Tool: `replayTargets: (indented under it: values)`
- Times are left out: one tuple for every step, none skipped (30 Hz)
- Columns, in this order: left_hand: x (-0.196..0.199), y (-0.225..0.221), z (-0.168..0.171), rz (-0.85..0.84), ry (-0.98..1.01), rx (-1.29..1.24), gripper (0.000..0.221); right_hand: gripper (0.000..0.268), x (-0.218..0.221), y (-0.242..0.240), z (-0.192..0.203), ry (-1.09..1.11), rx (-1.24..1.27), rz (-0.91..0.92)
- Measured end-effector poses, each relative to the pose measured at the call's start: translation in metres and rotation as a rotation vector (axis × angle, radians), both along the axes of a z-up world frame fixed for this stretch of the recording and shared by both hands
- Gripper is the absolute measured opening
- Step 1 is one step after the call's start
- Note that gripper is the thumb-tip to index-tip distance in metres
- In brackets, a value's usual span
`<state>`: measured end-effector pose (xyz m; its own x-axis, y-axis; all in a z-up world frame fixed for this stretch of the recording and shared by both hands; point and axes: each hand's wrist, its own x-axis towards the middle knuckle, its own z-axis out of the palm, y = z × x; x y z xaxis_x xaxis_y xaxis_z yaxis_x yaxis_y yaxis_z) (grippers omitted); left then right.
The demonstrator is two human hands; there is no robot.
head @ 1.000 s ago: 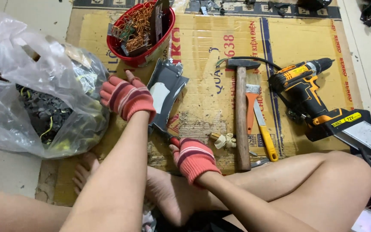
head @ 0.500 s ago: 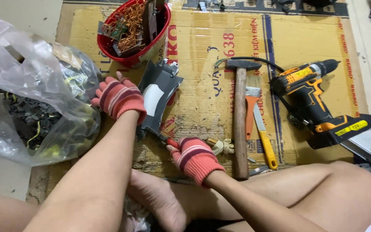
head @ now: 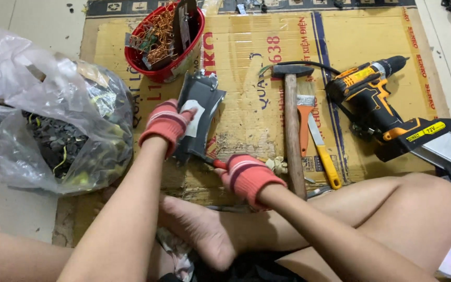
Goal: Dismantling an electronic component to extract wires and parts using pliers and a hammer.
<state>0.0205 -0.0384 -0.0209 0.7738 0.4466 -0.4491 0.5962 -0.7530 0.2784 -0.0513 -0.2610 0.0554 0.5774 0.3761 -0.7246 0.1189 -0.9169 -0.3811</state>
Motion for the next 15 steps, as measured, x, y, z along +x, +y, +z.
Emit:
replayTargets:
  values:
    - [0.001, -0.001, 0.003, -0.009, -0.002, 0.0, 0.058, 0.044, 0.001, -0.005, 0.014, 0.025, -0.051, -0.004]
    - [0.003, -0.001, 0.006, -0.018, -0.004, -0.001, 0.058, 0.041, 0.002, -0.009, 0.029, 0.051, -0.103, -0.009]
    - [0.005, 0.0, 0.008, -0.017, -0.004, -0.007, 0.058, 0.041, 0.003, -0.014, 0.037, 0.051, -0.109, -0.008]
    - [0.008, 0.002, 0.01, -0.033, -0.003, -0.008, 0.057, 0.039, 0.005, -0.018, 0.045, 0.072, -0.127, -0.065]
    - [0.009, 0.005, 0.012, -0.046, 0.001, -0.006, 0.057, 0.036, 0.006, -0.021, 0.053, 0.094, -0.142, -0.119]
    - [0.008, 0.004, 0.013, -0.042, 0.004, -0.009, 0.057, 0.036, 0.011, -0.025, 0.044, 0.097, -0.146, -0.115]
    - [0.006, 0.005, 0.014, -0.054, 0.007, -0.006, 0.056, 0.035, 0.016, -0.029, 0.035, 0.085, -0.114, -0.178]
    - [0.005, 0.006, 0.015, -0.066, 0.01, -0.002, 0.056, 0.034, 0.021, -0.032, 0.025, 0.073, -0.082, -0.24]
    - [0.004, 0.001, 0.015, -0.058, 0.016, -0.005, 0.056, 0.034, 0.025, -0.03, 0.02, 0.079, -0.085, -0.233]
    - [0.002, -0.003, 0.015, -0.068, 0.023, -0.002, 0.055, 0.035, 0.03, -0.027, 0.014, 0.058, -0.095, -0.208]
    - [0.001, -0.007, 0.015, -0.073, 0.026, -0.001, 0.055, 0.038, 0.035, -0.024, 0.009, 0.033, -0.105, -0.178]
    - [0.0, -0.007, 0.016, -0.06, 0.03, -0.004, 0.055, 0.038, 0.035, -0.021, 0.015, 0.036, -0.109, -0.165]
    - [0.001, -0.008, 0.017, -0.071, 0.032, -0.003, 0.054, 0.043, 0.035, -0.019, 0.021, 0.002, -0.146, -0.068]
    - [0.003, -0.01, 0.018, -0.082, 0.035, -0.002, 0.054, 0.048, 0.035, -0.017, 0.027, -0.031, -0.182, 0.03]
    - [0.004, -0.011, 0.019, -0.081, 0.037, -0.004, 0.054, 0.048, 0.037, -0.015, 0.022, -0.028, -0.184, 0.032]
